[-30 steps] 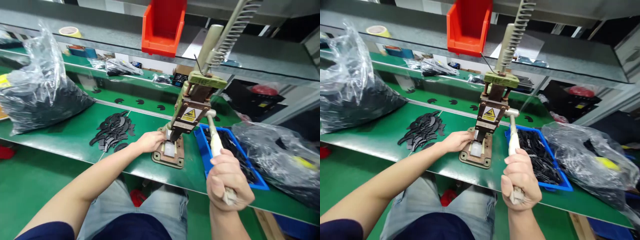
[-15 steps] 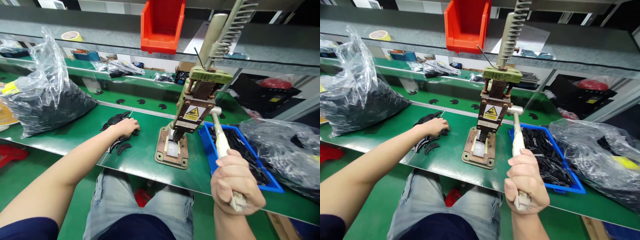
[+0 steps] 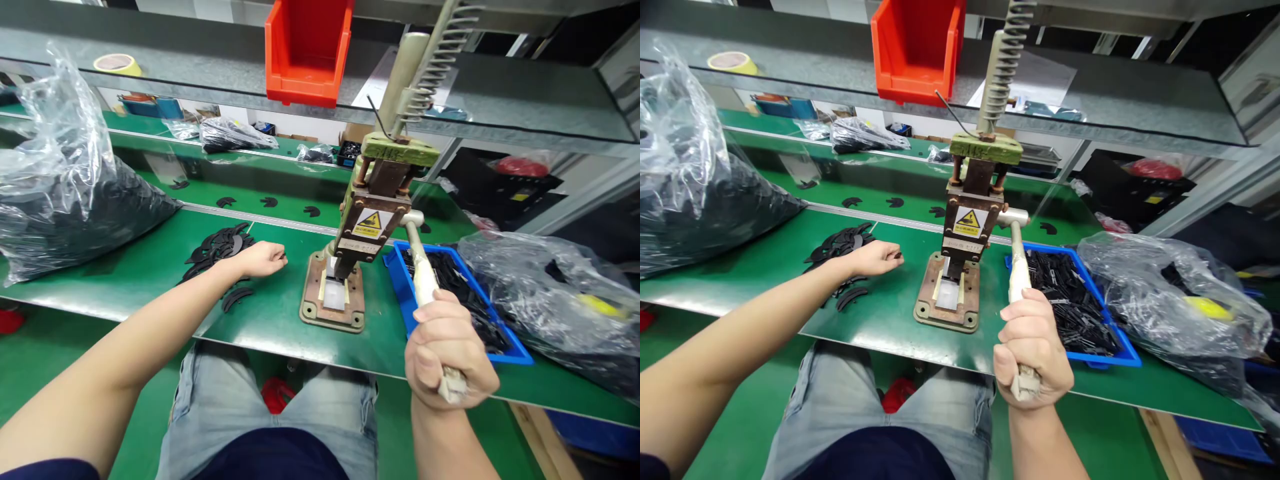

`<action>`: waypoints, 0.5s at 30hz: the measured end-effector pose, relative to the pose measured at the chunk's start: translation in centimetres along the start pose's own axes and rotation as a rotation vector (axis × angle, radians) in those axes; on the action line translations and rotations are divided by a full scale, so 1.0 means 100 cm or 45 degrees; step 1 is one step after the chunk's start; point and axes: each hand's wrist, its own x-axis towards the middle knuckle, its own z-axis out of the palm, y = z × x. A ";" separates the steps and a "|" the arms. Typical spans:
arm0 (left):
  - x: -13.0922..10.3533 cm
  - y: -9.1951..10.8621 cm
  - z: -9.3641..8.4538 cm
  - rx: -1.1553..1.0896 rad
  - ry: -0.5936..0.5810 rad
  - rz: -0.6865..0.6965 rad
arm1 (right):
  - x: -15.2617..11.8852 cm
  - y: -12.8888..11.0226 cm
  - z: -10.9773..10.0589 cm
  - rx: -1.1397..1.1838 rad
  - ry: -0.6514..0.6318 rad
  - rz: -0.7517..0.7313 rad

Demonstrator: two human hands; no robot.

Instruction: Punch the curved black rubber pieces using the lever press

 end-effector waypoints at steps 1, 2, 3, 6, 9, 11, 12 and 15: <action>-0.001 0.005 0.005 -0.161 -0.003 -0.047 | 0.000 0.000 0.000 0.003 0.001 0.002; -0.002 0.010 0.011 -0.330 -0.023 -0.080 | 0.000 0.000 0.001 0.004 0.005 0.004; -0.002 0.014 0.018 -0.496 -0.055 -0.098 | 0.000 0.000 0.001 0.003 0.006 0.004; 0.004 0.027 0.040 -0.881 -0.080 -0.108 | 0.000 -0.001 0.001 -0.002 0.009 0.005; 0.014 0.042 0.058 -1.152 0.022 -0.150 | -0.002 -0.001 0.000 0.007 -0.001 0.015; 0.021 0.052 0.066 -1.251 0.009 -0.204 | -0.002 -0.001 0.000 0.017 -0.003 0.018; 0.023 0.057 0.069 -1.266 -0.019 -0.238 | -0.002 -0.001 -0.001 0.018 -0.006 0.015; 0.030 0.070 0.074 -1.255 -0.103 -0.333 | -0.003 -0.001 -0.001 0.024 -0.005 -0.006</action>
